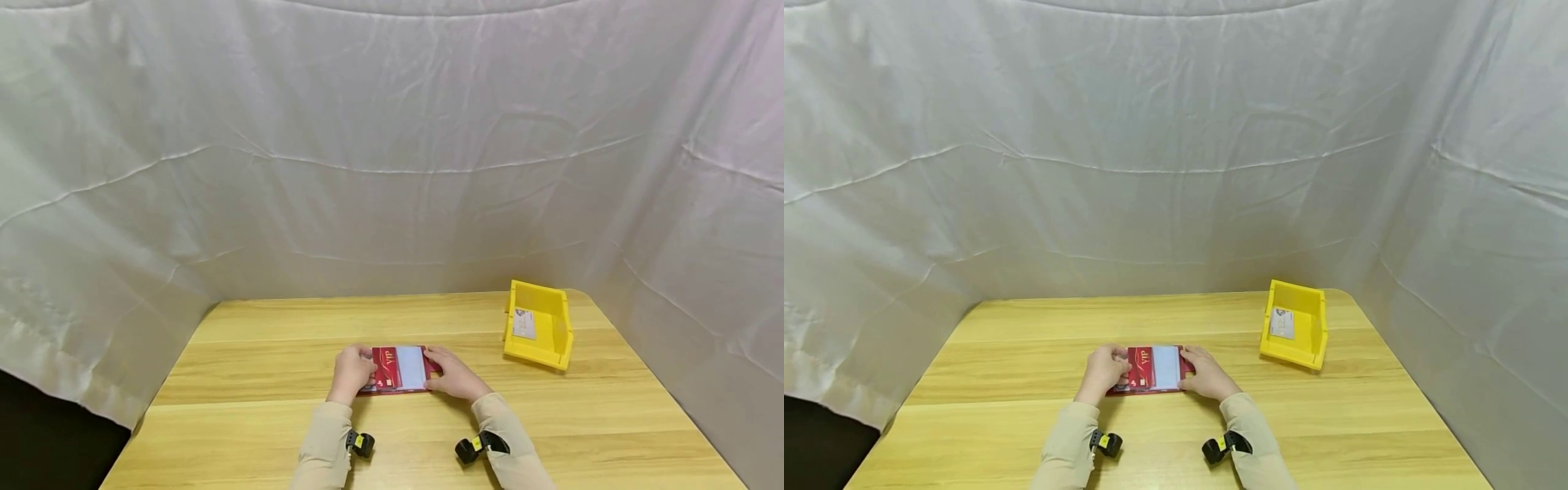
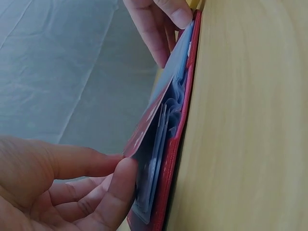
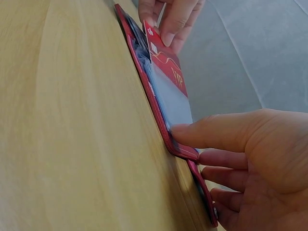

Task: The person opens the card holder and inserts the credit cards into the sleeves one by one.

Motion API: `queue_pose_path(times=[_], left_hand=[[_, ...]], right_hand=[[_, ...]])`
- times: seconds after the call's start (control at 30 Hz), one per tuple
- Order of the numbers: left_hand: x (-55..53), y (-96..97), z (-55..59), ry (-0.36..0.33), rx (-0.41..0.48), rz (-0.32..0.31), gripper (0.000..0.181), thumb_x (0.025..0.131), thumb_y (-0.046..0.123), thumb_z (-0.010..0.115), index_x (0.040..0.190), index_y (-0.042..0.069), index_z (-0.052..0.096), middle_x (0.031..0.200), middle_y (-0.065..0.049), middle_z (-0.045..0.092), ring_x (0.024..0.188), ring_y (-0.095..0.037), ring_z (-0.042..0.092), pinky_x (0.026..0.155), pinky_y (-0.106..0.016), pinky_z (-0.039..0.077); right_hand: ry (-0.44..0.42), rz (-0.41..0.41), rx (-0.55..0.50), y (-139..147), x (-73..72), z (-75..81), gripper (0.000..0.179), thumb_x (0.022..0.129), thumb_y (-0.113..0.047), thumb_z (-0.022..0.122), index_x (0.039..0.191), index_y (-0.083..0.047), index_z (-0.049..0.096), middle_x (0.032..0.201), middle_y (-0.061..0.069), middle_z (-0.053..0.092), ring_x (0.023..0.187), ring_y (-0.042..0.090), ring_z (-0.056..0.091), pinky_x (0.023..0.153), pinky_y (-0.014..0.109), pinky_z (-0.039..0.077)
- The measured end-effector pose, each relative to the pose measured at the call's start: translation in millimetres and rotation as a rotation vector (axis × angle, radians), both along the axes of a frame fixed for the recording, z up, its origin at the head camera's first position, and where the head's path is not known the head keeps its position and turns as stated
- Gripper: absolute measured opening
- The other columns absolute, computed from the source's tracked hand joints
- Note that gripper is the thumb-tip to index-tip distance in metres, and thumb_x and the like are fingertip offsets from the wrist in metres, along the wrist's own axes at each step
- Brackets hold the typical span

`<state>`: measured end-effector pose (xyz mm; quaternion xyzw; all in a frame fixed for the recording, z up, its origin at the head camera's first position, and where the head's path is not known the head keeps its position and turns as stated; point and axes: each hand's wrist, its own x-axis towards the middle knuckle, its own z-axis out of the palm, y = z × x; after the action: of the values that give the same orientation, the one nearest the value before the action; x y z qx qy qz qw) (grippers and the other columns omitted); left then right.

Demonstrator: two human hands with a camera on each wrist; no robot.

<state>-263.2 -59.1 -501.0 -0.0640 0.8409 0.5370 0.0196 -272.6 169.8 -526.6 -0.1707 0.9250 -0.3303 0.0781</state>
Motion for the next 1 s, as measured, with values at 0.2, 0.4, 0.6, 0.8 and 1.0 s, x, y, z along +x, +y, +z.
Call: queue_pose_path(times=[0.2, 0.4, 0.6, 0.8, 1.0], left_hand=[[-1.1, 3.1, -0.4, -0.014, 0.014, 0.001, 0.031, 0.085, -0.005, 0.065, 0.115, -0.009, 0.062, 0.086, -0.017, 0.067, 0.058, -0.015, 0.062, 0.051, -0.025, 0.058], [0.2, 8.7, -1.5, 0.041, -0.017, -0.017, 0.031, 0.084, -0.004, 0.066, 0.114, -0.01, 0.063, 0.086, -0.017, 0.069, 0.061, -0.016, 0.063, 0.05, -0.025, 0.057], [0.7, 15.5, -3.4, 0.087, -0.08, -0.016, 0.026, 0.084, 0.0, 0.067, 0.108, -0.009, 0.066, 0.083, -0.015, 0.071, 0.06, -0.013, 0.063, 0.049, -0.023, 0.054], [3.7, 23.3, -4.5, 0.103, -0.139, -0.025, 0.022, 0.084, 0.0, 0.069, 0.104, -0.008, 0.068, 0.077, -0.012, 0.071, 0.054, -0.011, 0.06, 0.046, -0.022, 0.051], [5.2, 29.9, -5.4, 0.103, -0.143, -0.042, 0.023, 0.083, -0.003, 0.068, 0.104, -0.01, 0.067, 0.07, -0.01, 0.07, 0.045, -0.01, 0.057, 0.04, -0.019, 0.048]], right_hand=[[0.004, -0.002, 0.011, 0, 0.3, 0.1, 0.07, 0.08, -0.016, 0.075, 0.14, 0.006, 0.047, 0.15, 0.025, 0.041, 0.143, 0.044, 0.031, 0.118, 0.057, 0.027], [0.001, 0.0, 0.005, 0, 0.5, 1.0, 0.07, 0.08, -0.015, 0.075, 0.14, 0.007, 0.047, 0.15, 0.025, 0.041, 0.142, 0.044, 0.031, 0.118, 0.057, 0.027], [-0.001, -0.002, 0.002, -1, 0.9, 2.1, 0.07, 0.08, -0.016, 0.075, 0.14, 0.007, 0.047, 0.15, 0.025, 0.04, 0.143, 0.044, 0.031, 0.118, 0.058, 0.027], [-0.001, -0.01, 0.009, -1, 1.0, 2.3, 0.071, 0.079, -0.018, 0.076, 0.14, 0.005, 0.047, 0.151, 0.023, 0.04, 0.141, 0.044, 0.033, 0.116, 0.06, 0.028], [-0.01, -0.015, 0.013, -2, 0.4, 0.6, 0.071, 0.08, -0.019, 0.076, 0.141, 0.004, 0.046, 0.152, 0.022, 0.039, 0.142, 0.043, 0.033, 0.117, 0.059, 0.028]])
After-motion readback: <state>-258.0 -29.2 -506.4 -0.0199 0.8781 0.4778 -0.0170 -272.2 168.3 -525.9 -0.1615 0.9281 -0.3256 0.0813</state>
